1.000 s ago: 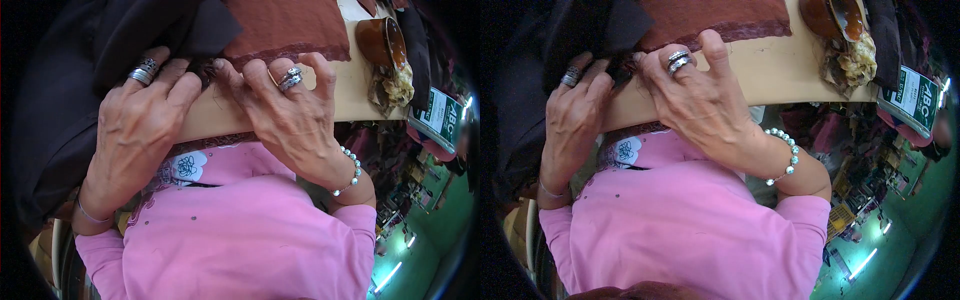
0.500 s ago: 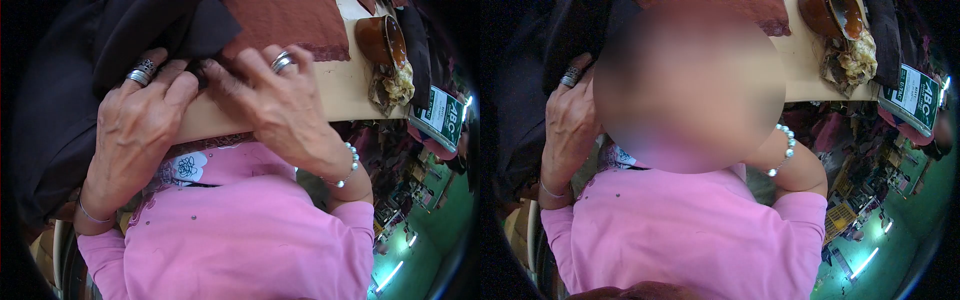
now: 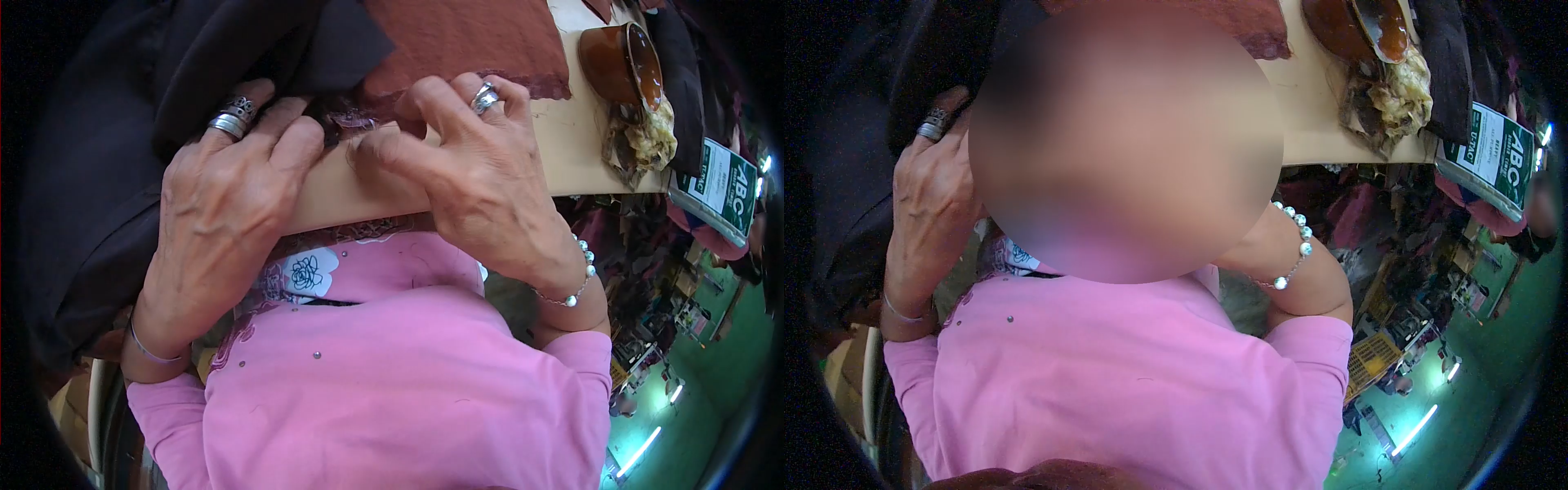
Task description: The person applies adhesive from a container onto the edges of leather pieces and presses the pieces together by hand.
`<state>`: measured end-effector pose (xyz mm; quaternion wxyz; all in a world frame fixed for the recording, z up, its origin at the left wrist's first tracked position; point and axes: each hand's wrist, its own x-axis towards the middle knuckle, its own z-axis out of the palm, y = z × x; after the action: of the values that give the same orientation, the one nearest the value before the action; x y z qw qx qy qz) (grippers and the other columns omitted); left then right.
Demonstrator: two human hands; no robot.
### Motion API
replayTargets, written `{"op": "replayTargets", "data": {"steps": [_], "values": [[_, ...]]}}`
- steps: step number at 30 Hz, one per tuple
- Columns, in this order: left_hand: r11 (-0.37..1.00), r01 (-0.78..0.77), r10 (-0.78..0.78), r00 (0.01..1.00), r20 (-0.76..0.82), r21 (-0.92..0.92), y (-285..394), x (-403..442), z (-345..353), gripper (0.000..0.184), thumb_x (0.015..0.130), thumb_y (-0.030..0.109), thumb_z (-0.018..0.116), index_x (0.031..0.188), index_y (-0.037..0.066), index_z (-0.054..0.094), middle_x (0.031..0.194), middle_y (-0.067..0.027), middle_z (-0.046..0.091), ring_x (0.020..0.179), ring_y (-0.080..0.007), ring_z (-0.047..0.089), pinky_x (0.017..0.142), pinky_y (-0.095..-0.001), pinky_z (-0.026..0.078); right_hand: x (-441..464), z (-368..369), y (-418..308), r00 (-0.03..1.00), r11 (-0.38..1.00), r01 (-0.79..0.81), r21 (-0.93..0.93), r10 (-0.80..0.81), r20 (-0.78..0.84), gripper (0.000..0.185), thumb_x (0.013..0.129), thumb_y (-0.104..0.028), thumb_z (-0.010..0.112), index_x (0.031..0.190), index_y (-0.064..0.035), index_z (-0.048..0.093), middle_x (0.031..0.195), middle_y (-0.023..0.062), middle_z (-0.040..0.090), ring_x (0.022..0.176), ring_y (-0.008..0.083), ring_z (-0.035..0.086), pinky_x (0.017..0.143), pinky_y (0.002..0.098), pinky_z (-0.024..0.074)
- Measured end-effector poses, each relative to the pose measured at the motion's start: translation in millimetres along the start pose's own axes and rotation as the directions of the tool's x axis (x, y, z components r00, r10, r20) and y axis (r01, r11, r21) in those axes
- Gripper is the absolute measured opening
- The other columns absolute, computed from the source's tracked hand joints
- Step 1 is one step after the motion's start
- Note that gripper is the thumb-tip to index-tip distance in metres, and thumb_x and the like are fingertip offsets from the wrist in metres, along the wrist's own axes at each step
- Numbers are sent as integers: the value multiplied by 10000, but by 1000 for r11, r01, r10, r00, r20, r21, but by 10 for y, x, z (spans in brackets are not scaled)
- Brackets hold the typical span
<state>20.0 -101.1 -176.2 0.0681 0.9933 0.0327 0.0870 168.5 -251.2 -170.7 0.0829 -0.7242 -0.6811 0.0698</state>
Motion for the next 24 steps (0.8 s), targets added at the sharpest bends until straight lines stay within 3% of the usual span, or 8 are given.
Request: {"op": "replayTargets", "data": {"steps": [3,7,9,13,16,17,20,24], "values": [[999,45,-43,995,93,-23,9,1,-58,161,805,25,574,965,15,554,947,-175,636,870,-348,608,806,-422,473,57,132,-77,984,997,-71,-12,68,-166,496,725,-78,558,1201,-211,599,953,9,494,897,200,499,886,398,313],[1000,19,-20,996,86,13,-25,-22,-1,142,789,38,585,927,28,551,1020,-159,630,965,-347,598,803,-403,480,73,310,-196,952,999,-25,-37,13,-307,346,729,-173,567,1034,-28,641,929,51,518,892,211,539,871,444,326],[997,2,-9,996,87,77,-35,-24,12,126,783,76,564,906,57,538,1081,-109,623,1052,-316,587,739,-361,506,75,262,-171,938,999,-33,8,34,-344,331,727,-168,565,1016,-31,650,926,51,519,896,212,540,874,450,326],[995,-25,20,998,56,92,-33,-9,3,102,800,77,573,891,54,534,1083,-115,622,1037,-322,594,731,-370,509,48,369,-165,930,998,-56,-39,38,-365,244,715,-157,564,925,-86,665,906,49,514,903,212,541,872,458,331],[993,-41,37,999,38,109,-35,-20,27,92,806,73,572,884,51,528,1082,-125,620,1028,-330,596,724,-377,512,-66,156,9,964,996,-32,80,52,-261,256,719,-172,565,953,-140,663,898,52,514,916,216,542,881,448,326],[993,-47,43,998,34,113,-37,-24,35,91,808,70,570,884,50,524,1081,-128,619,1026,-335,596,724,-380,513,-110,52,47,948,992,-102,80,121,-295,399,709,1,572,1072,-130,672,904,55,543,842,217,541,845,368,387],[995,-35,32,999,40,93,-33,10,35,103,809,65,565,893,49,508,1076,-141,616,1024,-348,593,726,-383,518,-338,-37,335,853,937,-201,284,310,-419,484,699,92,521,1127,-94,650,929,70,569,827,198,549,806,312,433],[993,-57,55,998,14,99,-126,77,120,114,811,58,558,899,50,485,1096,-161,600,1006,-363,591,730,-382,519,-634,-156,547,704,902,-273,334,424,-570,442,764,129,481,1161,-14,613,942,40,570,823,121,516,802,250,422]]}}
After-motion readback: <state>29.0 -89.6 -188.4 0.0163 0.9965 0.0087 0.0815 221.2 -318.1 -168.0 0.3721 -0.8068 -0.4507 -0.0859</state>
